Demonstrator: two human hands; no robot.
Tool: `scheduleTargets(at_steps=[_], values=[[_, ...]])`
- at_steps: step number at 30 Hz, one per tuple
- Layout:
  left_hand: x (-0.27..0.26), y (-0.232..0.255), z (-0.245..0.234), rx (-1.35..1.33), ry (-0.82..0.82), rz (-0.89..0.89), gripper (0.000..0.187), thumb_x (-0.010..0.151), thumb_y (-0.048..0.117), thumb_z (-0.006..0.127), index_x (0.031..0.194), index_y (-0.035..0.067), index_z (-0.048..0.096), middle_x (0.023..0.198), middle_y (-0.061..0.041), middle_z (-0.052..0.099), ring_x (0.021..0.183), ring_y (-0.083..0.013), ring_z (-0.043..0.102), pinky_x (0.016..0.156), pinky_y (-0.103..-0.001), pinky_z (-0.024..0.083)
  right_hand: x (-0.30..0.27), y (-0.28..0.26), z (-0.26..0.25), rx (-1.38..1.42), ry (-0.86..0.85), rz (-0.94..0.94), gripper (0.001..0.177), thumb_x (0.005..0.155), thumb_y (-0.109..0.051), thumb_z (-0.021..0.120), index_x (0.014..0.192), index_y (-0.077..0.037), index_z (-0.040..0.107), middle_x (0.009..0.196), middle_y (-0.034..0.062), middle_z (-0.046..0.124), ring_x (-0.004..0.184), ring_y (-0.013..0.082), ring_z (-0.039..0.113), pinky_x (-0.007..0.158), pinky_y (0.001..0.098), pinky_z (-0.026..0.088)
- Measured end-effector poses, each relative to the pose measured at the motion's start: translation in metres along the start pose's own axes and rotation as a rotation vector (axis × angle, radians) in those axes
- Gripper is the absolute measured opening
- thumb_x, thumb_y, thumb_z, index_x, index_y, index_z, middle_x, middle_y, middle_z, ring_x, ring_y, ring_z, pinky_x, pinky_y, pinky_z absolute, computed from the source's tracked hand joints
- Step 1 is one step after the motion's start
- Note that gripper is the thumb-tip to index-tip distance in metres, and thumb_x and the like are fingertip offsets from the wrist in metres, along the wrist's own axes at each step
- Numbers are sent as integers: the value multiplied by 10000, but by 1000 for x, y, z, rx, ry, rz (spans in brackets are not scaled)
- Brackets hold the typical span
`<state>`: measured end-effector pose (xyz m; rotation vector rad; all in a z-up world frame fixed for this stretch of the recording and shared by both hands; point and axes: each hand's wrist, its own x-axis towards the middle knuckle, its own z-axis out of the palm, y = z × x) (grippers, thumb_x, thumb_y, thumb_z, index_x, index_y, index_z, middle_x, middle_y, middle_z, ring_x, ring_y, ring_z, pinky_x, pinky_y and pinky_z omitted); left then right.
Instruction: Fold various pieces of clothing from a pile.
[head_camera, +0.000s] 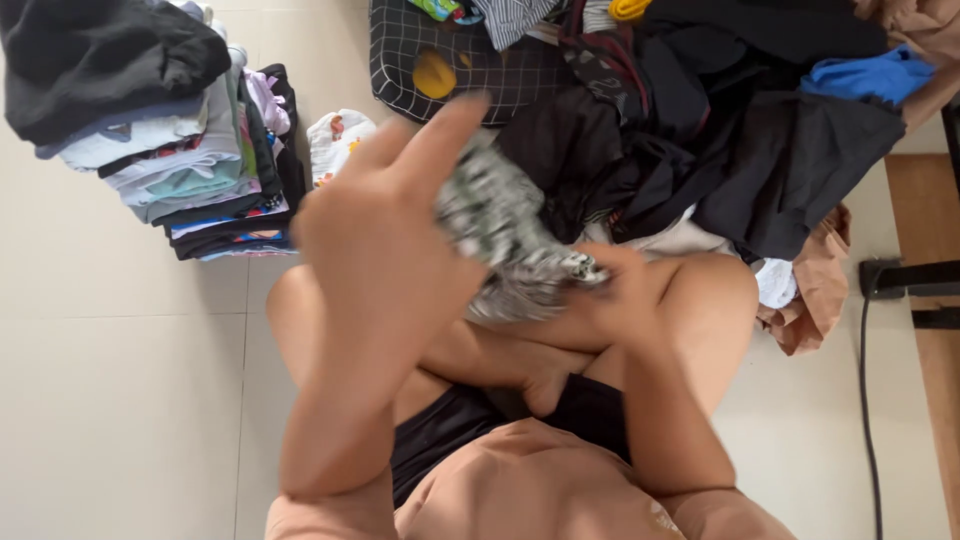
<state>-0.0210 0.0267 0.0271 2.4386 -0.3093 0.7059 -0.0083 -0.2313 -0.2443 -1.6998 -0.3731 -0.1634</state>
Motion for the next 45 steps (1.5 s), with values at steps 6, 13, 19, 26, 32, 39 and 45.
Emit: scheduleTargets(at_steps=[6, 13, 19, 26, 32, 39, 45], values=[[-12, -2, -33, 186, -897, -6, 264, 682, 393, 810, 912, 267, 789, 738, -84, 698, 732, -352, 683, 553, -523, 482, 67, -81, -23, -214, -190, -76, 283, 697, 134, 613, 900, -38, 707, 782, 73, 715, 728, 146, 667, 687, 280, 480], [-24, -20, -12, -315, -1080, 185, 415, 805, 451, 766, 723, 49, 703, 604, -158, 641, 621, -376, 635, 582, -481, 481, 11, -59, 36, -86, -202, -46, 198, 883, -177, 784, 891, -14, 671, 879, 114, 692, 821, 245, 659, 773, 341, 533], [-21, -30, -11, -516, -1054, 171, 471, 919, 452, 682, 675, 49, 687, 586, -129, 637, 545, -299, 626, 535, -421, 463, -5, -120, 40, 364, -409, -168, 816, 920, -727, 515, 1156, 46, 625, 1127, 128, 694, 1017, 296, 703, 910, 361, 550], [3, -41, -6, -636, -810, 127, 280, 871, 303, 775, 895, 27, 736, 716, -113, 700, 569, -241, 663, 537, -327, 505, 39, -100, 23, -295, -537, 167, 653, 646, -71, 823, 1282, -70, 675, 1252, 126, 742, 1135, 286, 705, 998, 386, 498], [3, -44, -45, -403, -673, 163, 396, 731, 178, 792, 1092, 23, 739, 869, -122, 738, 715, -262, 715, 601, -330, 549, 111, -125, -12, -68, -656, -156, 580, 841, 66, 624, 1411, -41, 606, 1333, 148, 718, 1251, 267, 709, 1037, 326, 539], [-22, -63, -26, 262, -683, 85, 644, 604, -15, 695, 1208, 192, 777, 979, -96, 745, 800, -321, 715, 641, -412, 531, 50, -44, 9, -62, -1261, -26, 268, 847, -56, 695, 1114, -33, 698, 1035, 203, 744, 900, 334, 709, 745, 407, 554], [-14, -124, 106, 220, -387, 210, 438, 724, -45, 609, 1059, 175, 784, 1150, -45, 703, 1213, -281, 601, 1203, -643, 127, -38, 19, 22, 230, -1414, 84, 249, 884, -6, 621, 1128, -6, 666, 1043, 216, 709, 934, 363, 675, 838, 416, 540]])
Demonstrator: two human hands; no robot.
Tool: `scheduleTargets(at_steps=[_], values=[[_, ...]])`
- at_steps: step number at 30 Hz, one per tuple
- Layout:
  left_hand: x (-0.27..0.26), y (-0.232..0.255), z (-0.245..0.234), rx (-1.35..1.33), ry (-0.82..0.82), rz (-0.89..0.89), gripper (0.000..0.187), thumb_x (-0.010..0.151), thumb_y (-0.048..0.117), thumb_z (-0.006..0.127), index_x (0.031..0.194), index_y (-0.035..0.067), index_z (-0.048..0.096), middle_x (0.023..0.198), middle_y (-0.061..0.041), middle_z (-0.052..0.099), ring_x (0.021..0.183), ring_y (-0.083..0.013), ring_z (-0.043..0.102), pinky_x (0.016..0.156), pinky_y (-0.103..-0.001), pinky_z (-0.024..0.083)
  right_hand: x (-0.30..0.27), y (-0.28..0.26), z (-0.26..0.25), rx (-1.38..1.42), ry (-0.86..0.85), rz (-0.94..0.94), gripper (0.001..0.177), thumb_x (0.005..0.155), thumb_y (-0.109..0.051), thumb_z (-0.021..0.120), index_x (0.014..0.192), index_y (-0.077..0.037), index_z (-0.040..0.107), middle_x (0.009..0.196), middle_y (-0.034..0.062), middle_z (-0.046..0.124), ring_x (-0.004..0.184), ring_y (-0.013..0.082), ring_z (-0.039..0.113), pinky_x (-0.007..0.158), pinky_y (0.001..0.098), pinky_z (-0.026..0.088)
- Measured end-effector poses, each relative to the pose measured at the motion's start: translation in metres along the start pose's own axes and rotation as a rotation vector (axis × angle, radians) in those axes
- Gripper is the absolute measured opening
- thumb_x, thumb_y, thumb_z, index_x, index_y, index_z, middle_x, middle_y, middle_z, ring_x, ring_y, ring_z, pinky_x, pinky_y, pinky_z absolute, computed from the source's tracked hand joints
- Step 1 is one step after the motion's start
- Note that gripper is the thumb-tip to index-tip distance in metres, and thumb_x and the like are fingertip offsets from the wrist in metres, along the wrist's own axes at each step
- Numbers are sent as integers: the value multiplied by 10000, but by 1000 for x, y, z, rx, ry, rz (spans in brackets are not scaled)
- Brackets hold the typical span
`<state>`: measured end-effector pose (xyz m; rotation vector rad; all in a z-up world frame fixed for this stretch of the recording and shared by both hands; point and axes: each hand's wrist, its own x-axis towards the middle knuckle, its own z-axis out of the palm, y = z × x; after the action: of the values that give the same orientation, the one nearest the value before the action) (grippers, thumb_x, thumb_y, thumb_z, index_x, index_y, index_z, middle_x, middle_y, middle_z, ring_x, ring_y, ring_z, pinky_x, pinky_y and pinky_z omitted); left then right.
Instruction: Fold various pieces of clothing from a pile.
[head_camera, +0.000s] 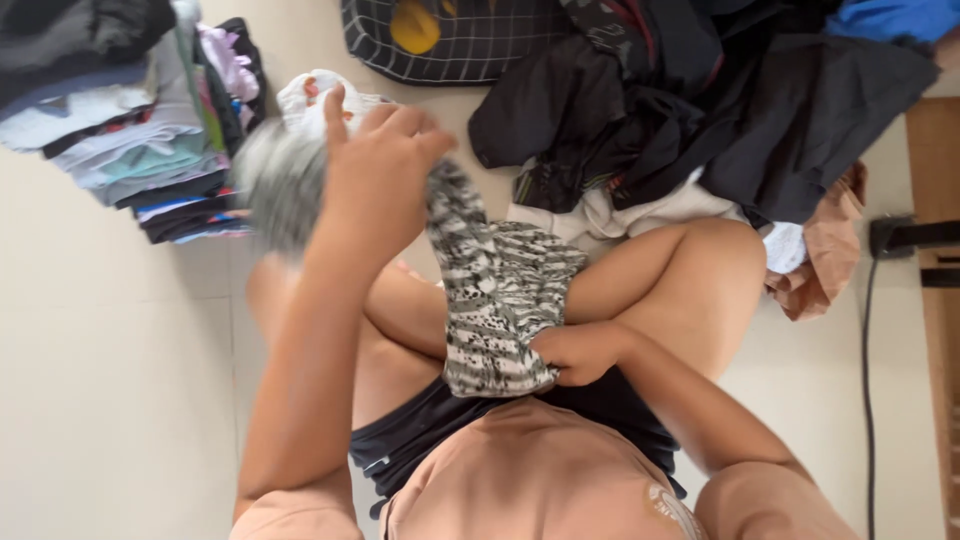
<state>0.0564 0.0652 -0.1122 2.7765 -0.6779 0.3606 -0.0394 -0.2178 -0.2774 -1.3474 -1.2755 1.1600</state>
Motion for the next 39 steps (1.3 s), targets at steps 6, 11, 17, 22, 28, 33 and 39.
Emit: scheduleTargets(at_steps=[6, 11, 17, 22, 28, 33, 39], values=[[-7, 44, 101, -356, -182, 90, 266, 852, 131, 651, 1080, 184, 777, 1288, -61, 667, 1308, -294, 551, 1153, -725, 159, -19, -33, 2, -209, 260, -199, 145, 804, -23, 630, 945, 9, 627, 939, 247, 645, 890, 450, 577, 793, 497, 480], [-51, 40, 148, -808, -542, 17, 293, 976, 281, 611, 1235, 219, 734, 1468, -115, 567, 1428, -323, 450, 1200, -530, 292, -38, -26, 9, -119, 123, -65, 73, 773, -41, 668, 799, 10, 622, 772, 215, 642, 782, 437, 615, 703, 500, 467], [-87, 33, 173, -1303, -626, 23, 402, 1059, 247, 476, 1413, 136, 633, 1634, -142, 435, 1570, -312, 278, 1271, -417, 177, -53, -27, 24, -141, 130, -83, 64, 747, -1, 667, 808, -10, 681, 806, 190, 679, 788, 399, 649, 690, 455, 503], [-124, 56, 209, -1610, -805, 126, 477, 1111, 295, 381, 1480, 48, 554, 1646, -113, 432, 1587, -278, 287, 1305, -393, 135, -56, -16, 11, -110, 325, 46, 104, 777, -4, 704, 879, -2, 684, 828, 174, 678, 784, 359, 643, 691, 430, 490], [-158, 66, 242, -2001, -1094, -248, 600, 1127, 446, 321, 1498, 23, 529, 1598, -124, 479, 1490, -270, 418, 1264, -391, 257, -53, -3, -13, 70, 809, 272, 211, 878, -17, 743, 1062, 51, 664, 940, 192, 662, 834, 324, 596, 746, 424, 453], [-159, 73, 241, -2339, -794, -1010, 809, 986, 669, 300, 1553, 100, 393, 1546, -130, 497, 1410, -285, 492, 1158, -427, 404, -49, 0, -25, 242, 1300, 494, 327, 980, -29, 782, 1244, 104, 643, 1052, 210, 647, 884, 288, 550, 801, 418, 416], [-173, 78, 254, -2073, -610, -971, 751, 961, 515, 563, 1502, 2, 474, 1451, -166, 598, 1324, -285, 576, 1088, -413, 471, 10, -37, -4, -364, 667, 543, 967, 658, -265, 922, 1485, -100, 449, 1501, 151, 502, 1409, 360, 462, 1124, 547, 383]])
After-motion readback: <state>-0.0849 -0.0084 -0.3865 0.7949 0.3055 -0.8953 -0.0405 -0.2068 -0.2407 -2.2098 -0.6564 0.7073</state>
